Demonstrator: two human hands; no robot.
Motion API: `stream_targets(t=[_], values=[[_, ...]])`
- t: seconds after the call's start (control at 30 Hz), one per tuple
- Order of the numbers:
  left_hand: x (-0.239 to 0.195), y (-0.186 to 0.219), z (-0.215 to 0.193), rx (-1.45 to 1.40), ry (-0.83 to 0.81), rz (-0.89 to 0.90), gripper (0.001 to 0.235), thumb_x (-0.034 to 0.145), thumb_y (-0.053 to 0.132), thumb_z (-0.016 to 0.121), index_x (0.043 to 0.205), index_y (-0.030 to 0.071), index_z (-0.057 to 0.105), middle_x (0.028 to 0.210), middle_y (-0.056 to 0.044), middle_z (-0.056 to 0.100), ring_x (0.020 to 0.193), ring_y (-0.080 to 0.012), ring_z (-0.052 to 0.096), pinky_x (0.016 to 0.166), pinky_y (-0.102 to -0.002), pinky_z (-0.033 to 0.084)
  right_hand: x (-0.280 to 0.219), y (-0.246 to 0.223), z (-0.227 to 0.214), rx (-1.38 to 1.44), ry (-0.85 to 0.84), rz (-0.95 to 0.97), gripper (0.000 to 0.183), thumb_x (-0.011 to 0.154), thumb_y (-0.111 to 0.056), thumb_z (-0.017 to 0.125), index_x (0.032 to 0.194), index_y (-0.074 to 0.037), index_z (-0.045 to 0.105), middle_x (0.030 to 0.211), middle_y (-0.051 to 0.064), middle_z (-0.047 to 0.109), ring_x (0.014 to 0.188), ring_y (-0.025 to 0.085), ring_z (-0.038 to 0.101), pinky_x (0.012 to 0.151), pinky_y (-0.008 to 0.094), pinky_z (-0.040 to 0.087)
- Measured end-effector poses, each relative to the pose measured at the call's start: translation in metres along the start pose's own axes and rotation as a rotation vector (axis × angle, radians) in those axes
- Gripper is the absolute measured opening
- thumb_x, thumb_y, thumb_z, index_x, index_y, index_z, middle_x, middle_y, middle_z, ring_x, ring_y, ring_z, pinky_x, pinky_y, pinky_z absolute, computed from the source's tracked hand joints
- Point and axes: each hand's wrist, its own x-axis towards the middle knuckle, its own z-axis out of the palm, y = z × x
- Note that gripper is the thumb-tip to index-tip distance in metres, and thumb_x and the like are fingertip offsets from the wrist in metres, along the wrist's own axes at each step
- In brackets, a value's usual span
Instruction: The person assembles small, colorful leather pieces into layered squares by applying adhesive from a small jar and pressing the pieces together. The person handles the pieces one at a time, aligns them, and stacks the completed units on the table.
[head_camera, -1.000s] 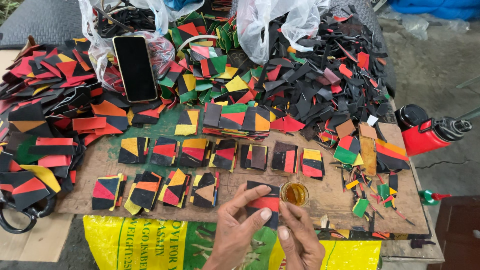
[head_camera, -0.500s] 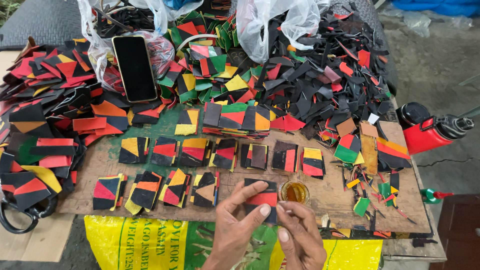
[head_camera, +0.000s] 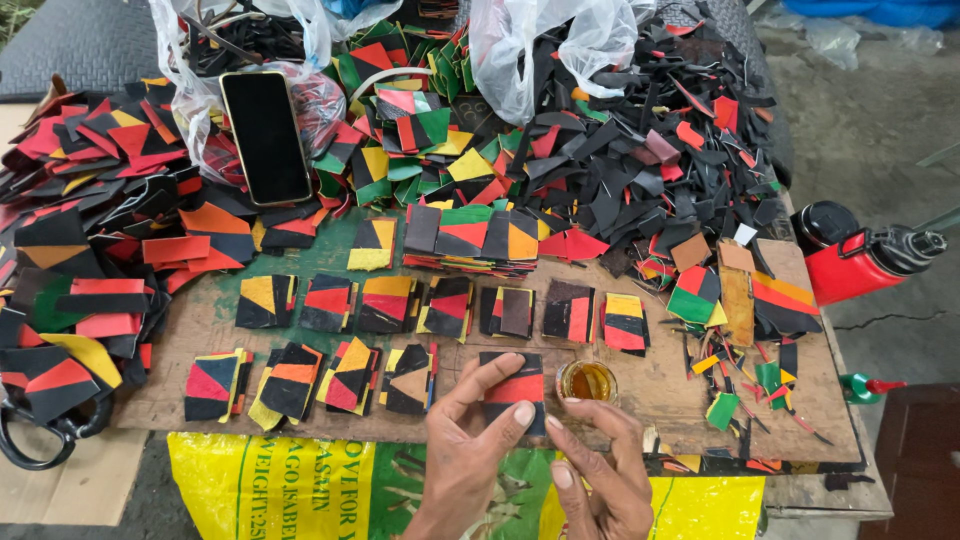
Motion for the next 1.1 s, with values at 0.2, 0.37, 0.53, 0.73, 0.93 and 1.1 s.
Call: stream_targets(t=[0.2,0.37,0.53,0.73,0.93,1.1], values=[[0.003,-0.001,-0.003,-0.070,0.039,0.004,0.045,0.084,-0.006,0.073,0.128,-0.013,0.063,0.120,-0.008,0.057,0.106,-0.0172,0.065,0.089,-0.033,0.058,0.003,0.000,-0.008,-0.020,-0.027,0.009,0.029,0.095,-0.022,0.061,0.116,-0.006,0.076,0.128,0.016,0.066,0.130,0.031,0.056,0.117,0.044,0.040],[0.001,-0.006,-0.006,0.004,0.066,-0.017,0.047,0.082,-0.008,0.075,0.127,-0.010,0.065,0.121,-0.008,0.060,0.108,-0.0159,0.064,0.092,-0.027,0.055,0.005,0.000,-0.003,-0.036,-0.114,0.096,0.045,0.091,-0.027,0.062,0.128,-0.002,0.071,0.132,0.018,0.062,0.127,0.031,0.054,0.110,0.043,0.039],[0.003,-0.010,-0.008,0.036,0.065,0.042,0.045,0.083,-0.008,0.076,0.126,-0.011,0.066,0.121,-0.009,0.059,0.109,-0.0170,0.064,0.094,-0.029,0.054,0.007,-0.004,0.000,-0.101,-0.115,0.038,0.041,0.093,-0.026,0.063,0.129,-0.008,0.073,0.133,0.015,0.064,0.132,0.031,0.055,0.118,0.043,0.037],[0.003,-0.007,-0.008,0.204,0.083,0.083,0.042,0.081,-0.007,0.077,0.123,-0.009,0.069,0.121,-0.009,0.062,0.109,-0.0161,0.064,0.095,-0.026,0.052,0.003,0.009,0.002,-0.116,-0.156,0.027,0.049,0.090,-0.025,0.064,0.133,-0.004,0.067,0.134,0.019,0.062,0.130,0.034,0.053,0.115,0.045,0.036],[0.008,-0.003,-0.010,0.332,0.246,0.241,0.037,0.082,-0.005,0.077,0.118,-0.004,0.071,0.110,-0.006,0.063,0.100,-0.0136,0.065,0.085,-0.026,0.054,-0.008,0.027,0.006,-0.149,-0.209,-0.064,0.047,0.087,-0.029,0.066,0.128,-0.006,0.070,0.128,0.015,0.064,0.124,0.031,0.057,0.113,0.044,0.037],[0.077,0.054,-0.087,0.574,0.391,0.344,0.022,0.095,0.003,0.070,0.117,0.000,0.072,0.102,-0.007,0.075,0.087,-0.0109,0.066,0.077,-0.028,0.055,-0.008,0.046,-0.023,-0.166,-0.178,0.015,0.031,0.091,-0.020,0.063,0.117,-0.011,0.076,0.126,0.011,0.068,0.128,0.029,0.056,0.111,0.041,0.043]])
